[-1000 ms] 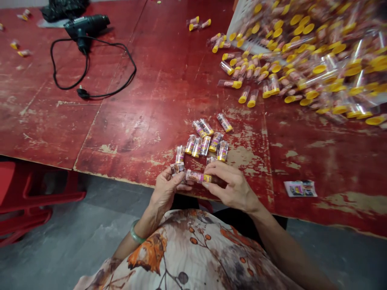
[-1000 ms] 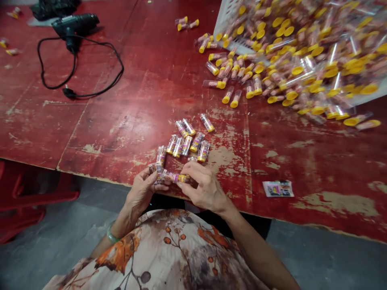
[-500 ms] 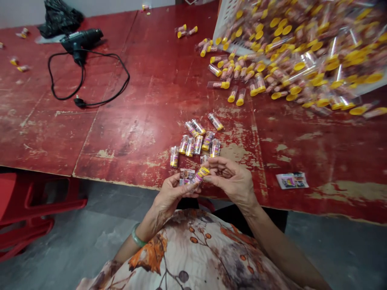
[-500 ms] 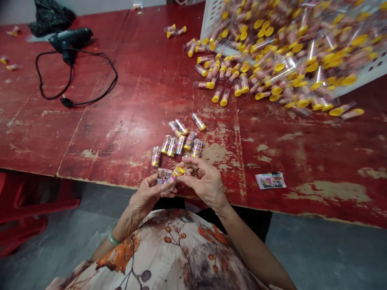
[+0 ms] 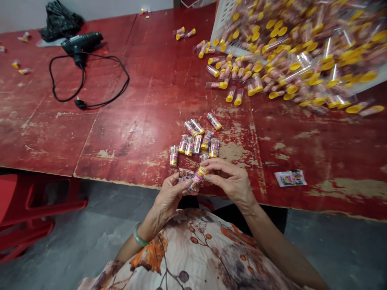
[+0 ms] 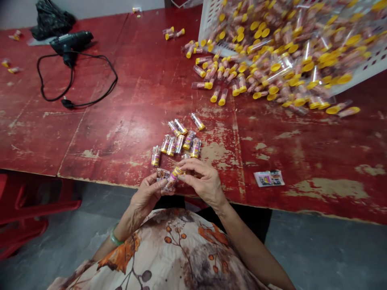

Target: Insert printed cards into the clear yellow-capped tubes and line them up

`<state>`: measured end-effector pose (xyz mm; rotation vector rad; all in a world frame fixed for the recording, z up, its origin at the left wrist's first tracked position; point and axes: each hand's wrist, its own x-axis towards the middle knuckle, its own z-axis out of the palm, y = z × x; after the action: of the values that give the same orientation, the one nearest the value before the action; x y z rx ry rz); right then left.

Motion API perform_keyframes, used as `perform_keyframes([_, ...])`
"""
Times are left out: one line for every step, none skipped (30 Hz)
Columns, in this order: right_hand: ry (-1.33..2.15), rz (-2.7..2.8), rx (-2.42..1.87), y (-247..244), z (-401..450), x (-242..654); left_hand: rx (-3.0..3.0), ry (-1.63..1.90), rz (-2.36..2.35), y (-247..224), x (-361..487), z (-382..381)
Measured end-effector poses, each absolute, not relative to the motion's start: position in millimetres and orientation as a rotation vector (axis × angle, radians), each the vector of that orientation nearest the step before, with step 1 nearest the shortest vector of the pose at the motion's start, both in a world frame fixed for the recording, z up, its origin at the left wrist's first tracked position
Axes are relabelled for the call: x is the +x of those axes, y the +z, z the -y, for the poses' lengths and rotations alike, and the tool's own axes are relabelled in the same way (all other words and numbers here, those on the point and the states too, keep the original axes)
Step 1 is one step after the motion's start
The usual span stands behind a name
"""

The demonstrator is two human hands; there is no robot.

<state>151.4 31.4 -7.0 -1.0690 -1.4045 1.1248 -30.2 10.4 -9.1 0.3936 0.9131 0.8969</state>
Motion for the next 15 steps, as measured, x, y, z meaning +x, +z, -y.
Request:
perform_keyframes([1.123,1.397,-1.068,-7.2,-31.0,151.7,0.387,0.906,-0.909,-9.3,-30.6,-10.5])
perform_keyframes([1.124,1.390,-1.074,-7.6,-30.3,152.1,0.377,0.920,-0.905,-9.5,-30.9,-10.7])
perform_keyframes([1.126,1.383,-1.085,-8.0,-29.3,152.4,0.362,0.936,-0.900,-9.5,-31.2,-11.0])
perform_keyframes([1.127,1.374,-1.098,-8.6,-28.0,152.7,0.345,0.953,-0.895,-9.4,-31.5,-11.4])
perform_keyframes([1.126,1.363,-1.113,-9.4,-26.5,152.7,0.329,0.968,-0.889,-9.2,-31.7,-11.8])
perform_keyframes([1.123,1.349,-1.130,-10.5,-24.7,152.5,0.317,0.982,-0.885,-8.9,-31.9,-12.2])
perform_keyframes([1.118,1.329,-1.147,-11.9,-22.6,151.8,0.310,0.997,-0.880,-8.4,-32.0,-12.4])
perform_keyframes([1.112,1.303,-1.162,-13.7,-20.3,150.7,0.312,1.009,-0.876,-8.0,-32.1,-12.5])
perform_keyframes([1.108,1.271,-1.176,-15.8,-17.9,149.2,0.320,1.020,-0.874,-7.8,-32.0,-12.4])
perform_keyframes([1.108,1.233,-1.185,-18.0,-15.4,147.3,0.335,1.030,-0.877,-7.7,-31.9,-12.1])
perform_keyframes([1.115,1.186,-1.191,-20.0,-12.9,145.2,0.352,1.040,-0.884,-7.9,-31.7,-11.7])
perform_keyframes([1.125,1.134,-1.197,-21.7,-10.4,143.0,0.368,1.048,-0.898,-8.4,-31.5,-11.4])
perform_keyframes([1.136,1.084,-1.211,-22.8,-8.1,141.1,0.381,1.055,-0.917,-9.1,-31.3,-11.1])
perform_keyframes([1.149,1.044,-1.230,-23.1,-6.0,139.5,0.389,1.064,-0.938,-10.2,-31.1,-11.0])
perform_keyframes([1.165,1.023,-1.250,-22.7,-4.1,138.4,0.393,1.074,-0.956,-11.3,-31.0,-11.1])
